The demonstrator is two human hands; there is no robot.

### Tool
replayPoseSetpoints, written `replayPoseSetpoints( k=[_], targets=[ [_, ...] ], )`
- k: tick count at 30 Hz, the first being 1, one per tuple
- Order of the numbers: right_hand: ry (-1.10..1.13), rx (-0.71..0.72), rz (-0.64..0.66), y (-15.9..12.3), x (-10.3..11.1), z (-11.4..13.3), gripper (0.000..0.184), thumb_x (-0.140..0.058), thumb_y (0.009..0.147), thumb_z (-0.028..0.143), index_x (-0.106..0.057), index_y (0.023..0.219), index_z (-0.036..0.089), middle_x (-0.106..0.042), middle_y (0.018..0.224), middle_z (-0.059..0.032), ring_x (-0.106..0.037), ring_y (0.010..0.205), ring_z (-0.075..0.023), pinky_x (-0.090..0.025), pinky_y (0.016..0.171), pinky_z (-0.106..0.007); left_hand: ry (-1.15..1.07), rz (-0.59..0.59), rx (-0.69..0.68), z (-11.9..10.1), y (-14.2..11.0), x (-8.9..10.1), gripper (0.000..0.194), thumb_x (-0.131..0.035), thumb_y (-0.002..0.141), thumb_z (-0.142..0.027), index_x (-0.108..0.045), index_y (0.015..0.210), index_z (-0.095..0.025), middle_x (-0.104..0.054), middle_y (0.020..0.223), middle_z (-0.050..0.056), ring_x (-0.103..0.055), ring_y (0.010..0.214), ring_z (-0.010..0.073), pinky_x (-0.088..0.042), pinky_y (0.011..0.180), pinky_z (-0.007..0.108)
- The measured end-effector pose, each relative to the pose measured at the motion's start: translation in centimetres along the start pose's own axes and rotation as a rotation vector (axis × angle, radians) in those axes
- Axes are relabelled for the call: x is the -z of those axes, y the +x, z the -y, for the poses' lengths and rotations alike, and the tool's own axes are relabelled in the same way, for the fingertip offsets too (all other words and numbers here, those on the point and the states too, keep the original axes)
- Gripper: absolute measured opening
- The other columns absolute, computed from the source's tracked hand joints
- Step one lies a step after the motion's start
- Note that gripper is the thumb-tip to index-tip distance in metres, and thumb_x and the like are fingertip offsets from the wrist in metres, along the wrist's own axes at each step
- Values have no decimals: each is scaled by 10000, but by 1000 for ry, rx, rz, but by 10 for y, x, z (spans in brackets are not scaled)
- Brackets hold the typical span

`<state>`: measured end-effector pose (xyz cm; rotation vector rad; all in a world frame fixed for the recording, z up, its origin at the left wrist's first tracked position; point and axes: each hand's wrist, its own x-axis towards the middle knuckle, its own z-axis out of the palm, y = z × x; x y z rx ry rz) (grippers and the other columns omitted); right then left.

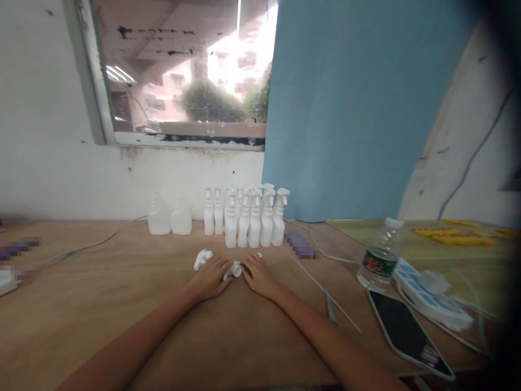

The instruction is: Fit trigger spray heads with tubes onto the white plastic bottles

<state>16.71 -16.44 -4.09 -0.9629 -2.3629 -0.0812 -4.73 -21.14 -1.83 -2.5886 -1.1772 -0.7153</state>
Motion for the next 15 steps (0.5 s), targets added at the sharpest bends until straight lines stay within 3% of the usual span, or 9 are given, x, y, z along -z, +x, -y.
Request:
replayPoseSetpoints(
  k=[4, 9, 15],
  targets=[
    [15, -6, 12, 1, -1, -3, 124, -519, 860, 143, -607, 940, 180, -578, 955, -65, -473, 967, -217, -359, 871, -367, -98, 27, 63, 2, -2, -3, 350, -444, 911, -342, -538, 1215, -196, -612, 1111, 108, -547, 1062, 251, -422, 928, 375],
    [44, -49, -20, 2, 0, -2, 36, -579, 837, 209, -587, 859, 182, -592, 935, -57, -487, 957, -220, -359, 862, -369, -246, 25, 266, 7, -1, -6, 310, -419, 917, -352, -580, 1136, -204, -657, 1052, 83, -604, 979, 216, -443, 879, 321],
    [100, -144, -129, 6, 3, -6, 44, -565, 824, 189, -549, 783, 184, -595, 829, -37, -528, 842, -200, -395, 791, -329, -265, 31, 357, 10, 1, -11, 305, -382, 928, -353, -608, 1056, -192, -679, 973, 77, -618, 899, 208, -448, 805, 302]
  ],
)
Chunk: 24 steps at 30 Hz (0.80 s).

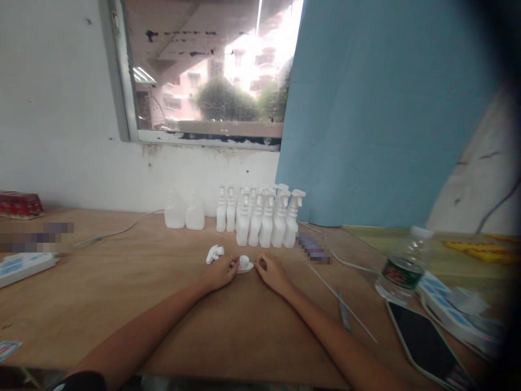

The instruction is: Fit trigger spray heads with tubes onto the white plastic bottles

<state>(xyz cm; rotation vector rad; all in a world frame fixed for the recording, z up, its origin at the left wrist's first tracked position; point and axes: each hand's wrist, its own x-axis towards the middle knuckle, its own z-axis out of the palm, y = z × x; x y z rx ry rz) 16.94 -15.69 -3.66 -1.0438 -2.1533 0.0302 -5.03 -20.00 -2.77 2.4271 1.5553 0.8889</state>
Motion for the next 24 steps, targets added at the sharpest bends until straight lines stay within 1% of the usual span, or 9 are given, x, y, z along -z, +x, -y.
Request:
replayPoseSetpoints(
  k=[4, 7, 9, 12, 14, 16, 18, 20, 24],
  targets=[
    [95, 6, -86, 4, 9, 3, 116, -506, 888, 248, -589, 836, 185, -629, 826, -55, -569, 816, -204, -440, 777, -331, 31, 27, -48, 0, -1, -1, 314, -331, 948, -349, -597, 998, -187, -661, 909, 75, -603, 848, 200, -437, 767, 298],
    [155, 56, -119, 5, 15, 11, 181, -467, 922, 265, -632, 943, 195, -668, 928, -79, -598, 907, -219, -455, 853, -365, 27, 43, -83, 1, -2, -1, 299, -328, 947, -338, -583, 935, -181, -646, 878, 76, -591, 818, 196, -433, 754, 299],
    [191, 129, -87, 4, 16, 17, 207, -458, 927, 250, -647, 1001, 208, -674, 1009, -83, -598, 984, -221, -447, 911, -387, 14, 65, -104, 1, -2, -2, 274, -339, 941, -322, -575, 931, -184, -643, 877, 71, -587, 805, 191, -431, 754, 298],
    [268, 261, 38, 2, 17, 25, 264, -424, 933, 209, -646, 1075, 224, -657, 1105, -76, -583, 1059, -204, -445, 949, -384, 10, 81, -124, 2, -1, -2, 234, -357, 926, -291, -566, 948, -187, -641, 890, 66, -586, 808, 189, -431, 756, 296],
    [302, 294, 100, 1, 18, 28, 294, -403, 936, 194, -639, 1108, 229, -650, 1124, -76, -581, 1070, -198, -450, 950, -380, 20, 86, -121, 2, -1, -2, 224, -361, 921, -283, -562, 950, -188, -638, 887, 66, -585, 808, 191, -433, 755, 295],
    [305, 278, 125, -1, 19, 29, 290, -417, 933, 204, -630, 1129, 230, -652, 1115, -81, -584, 1058, -202, -451, 946, -383, 15, 87, -119, 0, -2, 0, 227, -355, 924, -286, -553, 984, -192, -639, 899, 66, -591, 822, 193, -434, 764, 297],
    [292, 243, 136, -4, 19, 27, 270, -482, 909, 231, -614, 1144, 223, -654, 1091, -85, -594, 1017, -209, -460, 925, -379, -20, 73, -129, -3, -4, 2, 248, -344, 934, -296, -521, 1079, -200, -642, 955, 68, -601, 864, 195, -436, 786, 300],
    [284, 183, 149, -6, 17, 25, 298, -558, 866, 255, -584, 1159, 209, -654, 1061, -85, -607, 957, -209, -480, 881, -366, -58, 54, -130, -6, -5, 4, 271, -331, 945, -307, -470, 1154, -205, -640, 1003, 69, -609, 890, 193, -439, 799, 302],
    [287, 90, 195, -8, 11, 24, 343, -639, 808, 279, -560, 1131, 198, -658, 1042, -74, -618, 937, -212, -490, 848, -358, -60, 40, -125, -10, -8, 7, 264, -292, 961, -312, -443, 1148, -205, -636, 986, 67, -613, 876, 195, -448, 788, 307]
  ],
)
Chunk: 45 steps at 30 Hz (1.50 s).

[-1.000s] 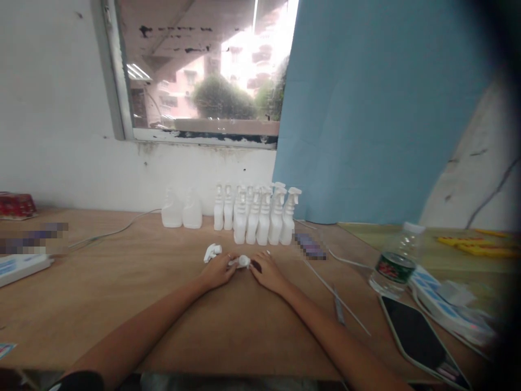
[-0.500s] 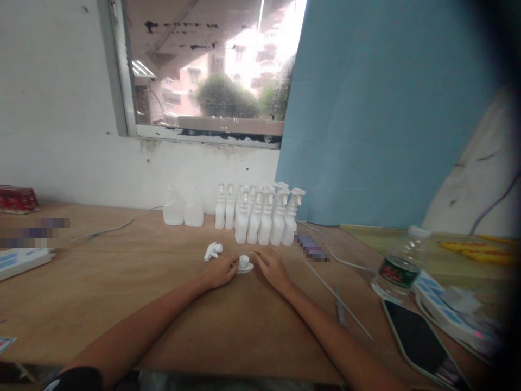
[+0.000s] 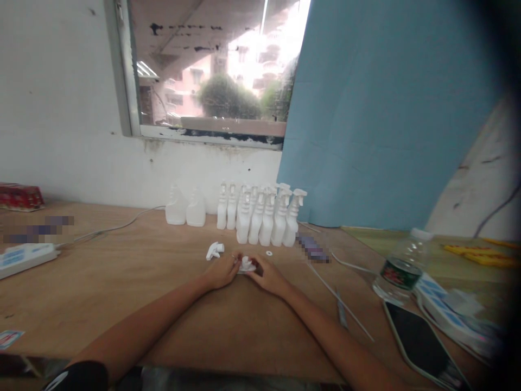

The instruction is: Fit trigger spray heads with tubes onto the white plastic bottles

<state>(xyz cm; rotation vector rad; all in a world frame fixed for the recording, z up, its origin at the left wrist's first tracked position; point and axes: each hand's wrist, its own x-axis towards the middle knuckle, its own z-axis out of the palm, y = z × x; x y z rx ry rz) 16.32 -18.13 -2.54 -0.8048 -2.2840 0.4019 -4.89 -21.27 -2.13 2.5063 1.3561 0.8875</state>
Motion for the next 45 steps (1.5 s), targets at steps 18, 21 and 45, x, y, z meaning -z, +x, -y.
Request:
replayPoseSetpoints(
  k=[18, 21, 45],
  targets=[
    [-38, 34, 15, 0, 0, 2, 289, -634, 828, 302, -567, 1094, 209, -659, 1036, -68, -614, 959, -220, -478, 854, -352, 109, 4, -154, -6, -3, 7, 316, -512, 838, -340, -483, 1130, -223, -623, 1093, 74, -584, 1004, 236, -430, 875, 332],
    [-30, 42, 43, 0, 2, 3, 305, -648, 808, 261, -565, 1097, 213, -653, 1039, -64, -609, 954, -216, -477, 852, -348, 115, 4, -154, -8, -3, 9, 312, -516, 842, -343, -483, 1130, -229, -621, 1103, 68, -584, 1011, 231, -427, 870, 324],
    [-353, 196, 70, -1, 1, 3, 276, -498, 883, 178, -514, 1158, 167, -631, 1069, -128, -588, 990, -254, -480, 882, -418, 151, -24, -231, 10, 2, -1, 362, -511, 896, -451, -557, 1185, -237, -656, 1075, 54, -611, 973, 227, -435, 829, 308]
  ],
)
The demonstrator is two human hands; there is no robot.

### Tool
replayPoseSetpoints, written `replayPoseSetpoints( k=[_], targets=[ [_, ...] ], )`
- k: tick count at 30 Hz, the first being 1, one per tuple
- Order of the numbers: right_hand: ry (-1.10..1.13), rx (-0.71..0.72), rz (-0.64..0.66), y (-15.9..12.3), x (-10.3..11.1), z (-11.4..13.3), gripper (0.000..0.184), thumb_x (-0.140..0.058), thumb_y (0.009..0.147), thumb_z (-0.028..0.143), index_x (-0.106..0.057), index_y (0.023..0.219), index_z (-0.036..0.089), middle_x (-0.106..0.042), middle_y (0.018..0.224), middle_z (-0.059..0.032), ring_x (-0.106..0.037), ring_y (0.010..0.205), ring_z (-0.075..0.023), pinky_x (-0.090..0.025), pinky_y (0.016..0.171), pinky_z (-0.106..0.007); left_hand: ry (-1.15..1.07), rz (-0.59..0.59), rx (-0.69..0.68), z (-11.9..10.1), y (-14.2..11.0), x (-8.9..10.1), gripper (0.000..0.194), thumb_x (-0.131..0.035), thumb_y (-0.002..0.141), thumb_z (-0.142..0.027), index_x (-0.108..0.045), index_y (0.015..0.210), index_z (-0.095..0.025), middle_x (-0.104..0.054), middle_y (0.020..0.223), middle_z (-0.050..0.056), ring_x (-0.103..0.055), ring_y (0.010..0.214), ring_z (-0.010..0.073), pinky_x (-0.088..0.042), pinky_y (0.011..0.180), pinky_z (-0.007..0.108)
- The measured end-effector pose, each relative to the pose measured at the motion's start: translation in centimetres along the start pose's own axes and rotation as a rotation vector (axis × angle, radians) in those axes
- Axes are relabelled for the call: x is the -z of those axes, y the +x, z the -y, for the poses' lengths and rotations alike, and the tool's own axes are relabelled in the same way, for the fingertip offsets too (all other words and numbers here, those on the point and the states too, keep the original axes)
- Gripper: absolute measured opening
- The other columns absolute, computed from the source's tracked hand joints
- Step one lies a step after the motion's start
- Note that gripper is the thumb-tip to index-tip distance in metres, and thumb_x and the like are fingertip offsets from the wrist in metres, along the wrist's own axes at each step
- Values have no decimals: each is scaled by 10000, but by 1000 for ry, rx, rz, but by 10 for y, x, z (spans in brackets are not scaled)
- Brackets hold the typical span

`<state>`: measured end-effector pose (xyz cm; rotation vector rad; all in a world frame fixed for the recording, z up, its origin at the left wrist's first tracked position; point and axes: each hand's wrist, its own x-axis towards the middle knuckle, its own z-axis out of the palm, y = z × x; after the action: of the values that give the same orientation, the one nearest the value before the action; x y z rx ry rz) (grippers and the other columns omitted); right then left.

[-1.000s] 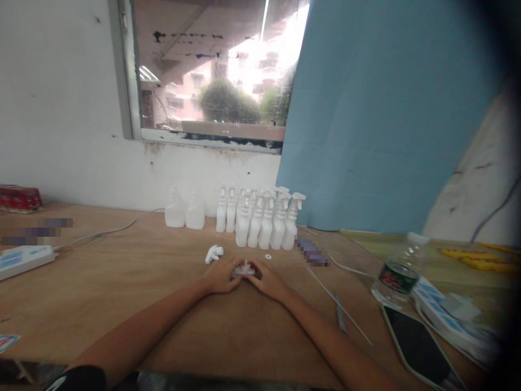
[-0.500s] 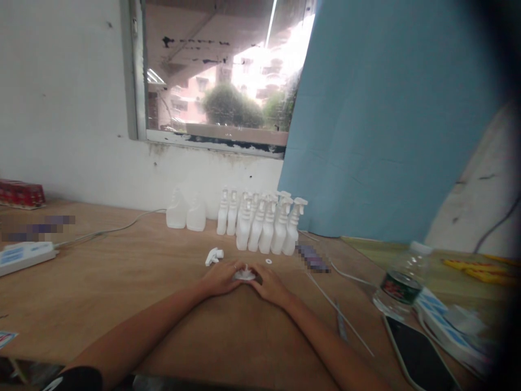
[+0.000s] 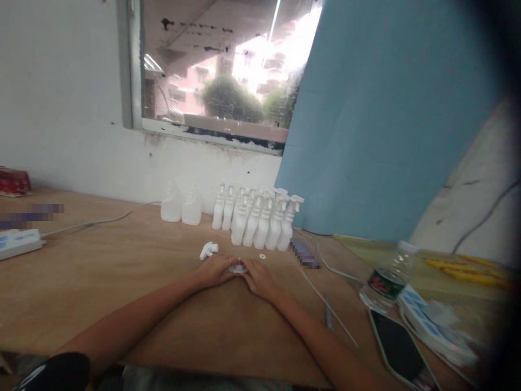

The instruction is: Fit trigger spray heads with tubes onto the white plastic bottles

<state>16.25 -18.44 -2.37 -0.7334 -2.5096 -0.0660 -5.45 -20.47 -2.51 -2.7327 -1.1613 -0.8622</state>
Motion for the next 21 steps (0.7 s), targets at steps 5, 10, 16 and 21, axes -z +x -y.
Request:
replayPoseSetpoints(
  k=[5, 10, 16, 21],
  targets=[
    [11, -49, -3, 3, 0, 11, 270, -512, 870, 177, -514, 1140, 162, -597, 1105, -140, -548, 1036, -267, -450, 915, -433, -96, -49, -16, -1, -1, -2, 344, -507, 907, -402, -555, 1196, -221, -651, 1091, 71, -597, 1013, 226, -435, 862, 309],
    [317, -74, -39, 4, -7, 5, 413, -534, 859, 154, -470, 1264, 204, -570, 1225, -107, -526, 1135, -220, -419, 986, -387, -153, -46, -16, -7, -1, 4, 342, -506, 909, -392, -537, 1211, -233, -629, 1175, 63, -575, 1077, 220, -422, 914, 312],
    [468, -55, -28, 10, 8, -10, 337, -559, 860, 215, -578, 1196, 213, -563, 1277, -83, -522, 1172, -203, -401, 1002, -366, -97, 13, 58, -7, 1, 5, 390, -541, 879, -386, -496, 1243, -255, -610, 1210, 60, -571, 1081, 240, -417, 913, 347],
    [-31, -336, -17, 2, 53, -45, 353, -520, 857, 196, -591, 1201, 163, -650, 1105, -118, -579, 1041, -212, -413, 922, -329, -90, 34, 169, -2, 0, -2, 319, -582, 828, -381, -512, 1094, -220, -633, 1001, 41, -590, 925, 216, -435, 809, 316]
  ],
)
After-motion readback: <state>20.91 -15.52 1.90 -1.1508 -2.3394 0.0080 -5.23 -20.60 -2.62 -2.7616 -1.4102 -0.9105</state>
